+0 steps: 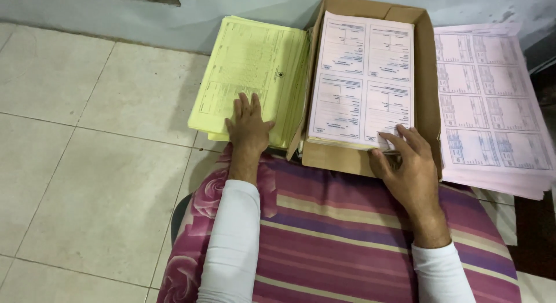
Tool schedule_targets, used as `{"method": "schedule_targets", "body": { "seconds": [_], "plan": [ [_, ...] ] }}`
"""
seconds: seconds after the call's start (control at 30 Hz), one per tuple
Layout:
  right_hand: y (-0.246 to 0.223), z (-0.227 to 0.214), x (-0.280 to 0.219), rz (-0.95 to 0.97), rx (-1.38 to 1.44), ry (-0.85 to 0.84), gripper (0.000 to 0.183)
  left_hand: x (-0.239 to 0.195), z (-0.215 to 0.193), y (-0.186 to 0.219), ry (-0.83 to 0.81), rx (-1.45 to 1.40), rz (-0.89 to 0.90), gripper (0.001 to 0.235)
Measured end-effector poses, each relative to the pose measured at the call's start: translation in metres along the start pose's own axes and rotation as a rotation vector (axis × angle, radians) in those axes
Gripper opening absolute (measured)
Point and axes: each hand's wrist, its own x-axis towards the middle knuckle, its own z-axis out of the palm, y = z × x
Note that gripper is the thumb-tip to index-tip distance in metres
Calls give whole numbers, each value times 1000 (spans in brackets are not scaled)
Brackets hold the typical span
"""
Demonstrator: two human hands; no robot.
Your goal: Sorting and placing yellow and pink printed forms into a cardboard box
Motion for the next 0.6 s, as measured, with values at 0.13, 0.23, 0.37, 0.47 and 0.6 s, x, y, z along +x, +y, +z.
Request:
{"method": "schedule_targets", "body": {
  "seconds": [0.13,0.23,0.37,0.47,0.6],
  "plan": [
    [-2,0,-1,0,-15,9,38,-4,-4,-1,-39,28,21,100],
    [-3,-2,-1,4,1,5,38,-3,0,-4,-51,-9,29,97],
    [-3,-3,1,5,7,-12,39,-3,-2,-3,-26,-12,28,85],
    [-3,-3,1,12,14,-33,39,10,2,-17,152,-133,55,65],
    [-6,-3,2,43,7,-24,38,7,-11,-31,519,-332,154,62]
  ]
}}
